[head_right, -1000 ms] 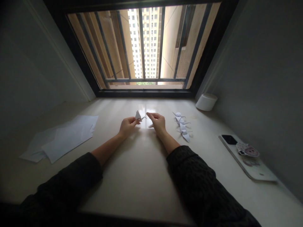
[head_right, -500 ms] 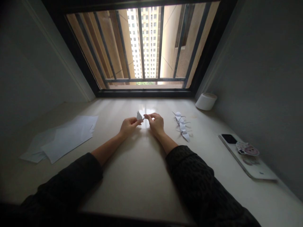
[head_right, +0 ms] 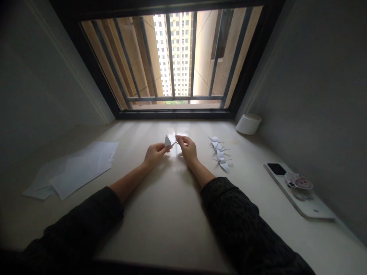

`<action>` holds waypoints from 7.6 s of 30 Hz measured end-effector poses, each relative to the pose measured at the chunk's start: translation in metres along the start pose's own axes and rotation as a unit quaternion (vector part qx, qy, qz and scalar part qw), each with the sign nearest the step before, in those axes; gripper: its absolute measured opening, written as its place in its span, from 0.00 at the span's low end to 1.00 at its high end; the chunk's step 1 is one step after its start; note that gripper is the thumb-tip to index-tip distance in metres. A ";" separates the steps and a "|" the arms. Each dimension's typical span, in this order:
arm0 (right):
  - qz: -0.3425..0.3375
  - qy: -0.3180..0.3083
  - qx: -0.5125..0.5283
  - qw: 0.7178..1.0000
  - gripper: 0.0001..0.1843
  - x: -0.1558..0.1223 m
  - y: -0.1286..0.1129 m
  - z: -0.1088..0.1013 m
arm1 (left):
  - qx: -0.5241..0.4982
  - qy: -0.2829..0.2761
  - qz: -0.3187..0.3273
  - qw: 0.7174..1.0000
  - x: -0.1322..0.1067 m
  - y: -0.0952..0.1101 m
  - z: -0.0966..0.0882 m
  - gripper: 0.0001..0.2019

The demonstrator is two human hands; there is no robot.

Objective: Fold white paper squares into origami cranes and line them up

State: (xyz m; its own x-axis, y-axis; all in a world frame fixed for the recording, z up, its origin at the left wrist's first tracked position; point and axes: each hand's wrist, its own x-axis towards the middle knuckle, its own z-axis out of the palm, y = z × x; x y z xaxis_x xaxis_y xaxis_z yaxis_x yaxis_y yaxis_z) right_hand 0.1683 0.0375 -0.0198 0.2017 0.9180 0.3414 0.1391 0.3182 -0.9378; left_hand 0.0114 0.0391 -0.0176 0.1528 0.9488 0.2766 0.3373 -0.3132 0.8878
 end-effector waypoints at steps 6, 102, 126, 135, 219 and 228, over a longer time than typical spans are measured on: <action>-0.039 -0.071 -0.050 0.995 0.18 -0.002 0.001 0.000 | 0.057 0.001 -0.009 0.998 -0.005 0.005 -0.001 0.16; 0.050 -0.090 -0.032 0.994 0.25 -0.005 -0.012 0.001 | -0.188 0.138 -0.033 0.972 0.005 0.000 0.001 0.12; 0.020 -0.115 -0.127 0.985 0.24 -0.006 0.000 -0.002 | -0.169 0.164 -0.058 0.970 0.006 0.001 -0.003 0.16; 0.012 -0.116 -0.088 0.989 0.23 -0.004 -0.003 -0.001 | -0.134 0.100 -0.025 0.986 0.006 -0.004 -0.001 0.13; -0.054 0.035 -0.163 0.985 0.17 -0.014 -0.010 0.009 | 0.210 0.109 0.019 0.971 -0.013 0.030 0.000 0.19; 0.017 0.041 -0.097 0.994 0.19 -0.022 -0.028 0.015 | 0.178 0.063 -0.063 0.980 -0.008 0.041 0.004 0.26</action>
State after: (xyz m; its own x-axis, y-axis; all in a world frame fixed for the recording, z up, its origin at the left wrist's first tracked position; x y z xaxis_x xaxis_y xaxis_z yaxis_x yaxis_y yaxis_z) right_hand 0.1455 0.0118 -0.0017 0.2872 0.9025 0.3209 0.3131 0.2282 -0.9219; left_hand 0.0279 0.0179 0.0152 -0.0191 0.9717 0.2352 0.6527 -0.1661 0.7392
